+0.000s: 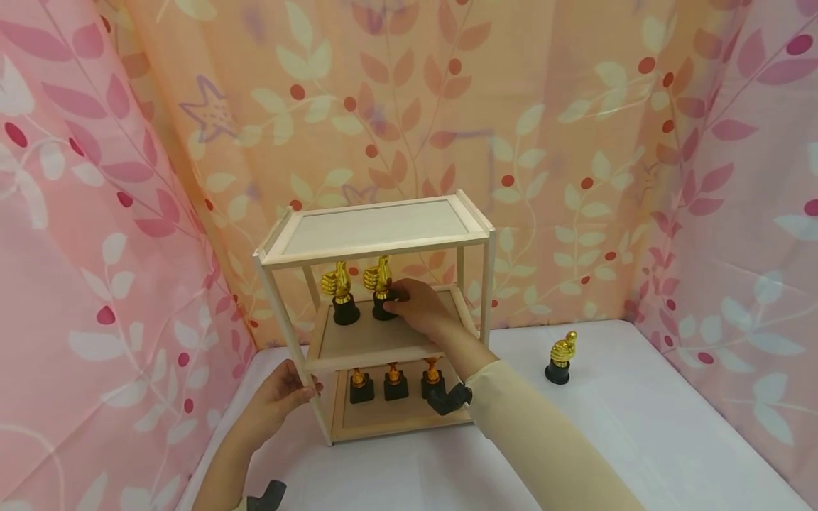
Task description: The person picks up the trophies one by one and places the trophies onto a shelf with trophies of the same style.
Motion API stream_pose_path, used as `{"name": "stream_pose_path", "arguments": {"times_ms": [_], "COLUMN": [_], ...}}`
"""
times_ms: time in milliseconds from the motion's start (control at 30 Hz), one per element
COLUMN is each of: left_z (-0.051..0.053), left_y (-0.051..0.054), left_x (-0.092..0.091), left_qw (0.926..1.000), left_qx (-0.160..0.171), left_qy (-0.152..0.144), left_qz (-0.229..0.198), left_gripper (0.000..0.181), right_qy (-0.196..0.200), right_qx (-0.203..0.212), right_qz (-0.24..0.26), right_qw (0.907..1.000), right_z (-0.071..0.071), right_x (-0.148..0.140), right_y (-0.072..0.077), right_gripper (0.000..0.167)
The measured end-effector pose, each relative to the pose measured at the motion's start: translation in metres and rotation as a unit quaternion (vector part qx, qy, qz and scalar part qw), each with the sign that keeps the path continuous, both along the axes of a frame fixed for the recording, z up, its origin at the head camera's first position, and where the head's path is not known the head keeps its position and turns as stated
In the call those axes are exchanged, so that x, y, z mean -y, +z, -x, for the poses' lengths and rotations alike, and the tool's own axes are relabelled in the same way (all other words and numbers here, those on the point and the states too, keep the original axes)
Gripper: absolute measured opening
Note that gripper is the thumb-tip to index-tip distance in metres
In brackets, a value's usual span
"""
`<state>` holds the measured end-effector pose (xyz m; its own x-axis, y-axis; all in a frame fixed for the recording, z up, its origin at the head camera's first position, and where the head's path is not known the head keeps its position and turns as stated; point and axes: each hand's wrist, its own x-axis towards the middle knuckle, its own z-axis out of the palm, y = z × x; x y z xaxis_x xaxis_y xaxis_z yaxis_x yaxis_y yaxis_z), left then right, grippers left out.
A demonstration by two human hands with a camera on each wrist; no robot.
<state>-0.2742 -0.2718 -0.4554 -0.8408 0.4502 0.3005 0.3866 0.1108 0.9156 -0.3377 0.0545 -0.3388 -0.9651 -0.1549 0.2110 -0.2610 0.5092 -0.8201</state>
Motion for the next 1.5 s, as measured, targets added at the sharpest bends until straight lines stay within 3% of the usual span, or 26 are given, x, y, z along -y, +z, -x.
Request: {"name": "stream_pose_path", "arguments": {"times_ms": [600, 933, 1167, 1500], "left_z": [-0.003, -0.002, -0.001, -0.001], "left_y": [-0.002, -0.002, -0.002, -0.001], "left_x": [0.002, 0.000, -0.002, -0.001], "left_qw": [0.9999, 0.9999, 0.9998, 0.9999], "left_qx": [0.011, 0.011, 0.016, 0.011], "left_qy": [0.004, -0.005, -0.004, 0.000], "left_qz": [-0.001, -0.010, -0.012, -0.010], "left_gripper": [0.028, 0.027, 0.029, 0.029], "right_qy": [-0.013, -0.008, -0.005, 0.001], "right_qx": [-0.012, -0.015, -0.008, -0.071], "right_qz": [-0.023, 0.009, 0.042, 0.031], "right_qw": [0.9996, 0.9998, 0.9991, 0.9970], "right_z": [0.003, 0.000, -0.018, -0.052], "right_x": [0.005, 0.000, -0.010, -0.021], "right_y": [-0.008, -0.007, -0.002, 0.002], "right_gripper": [0.048, 0.049, 0.053, 0.050]}}
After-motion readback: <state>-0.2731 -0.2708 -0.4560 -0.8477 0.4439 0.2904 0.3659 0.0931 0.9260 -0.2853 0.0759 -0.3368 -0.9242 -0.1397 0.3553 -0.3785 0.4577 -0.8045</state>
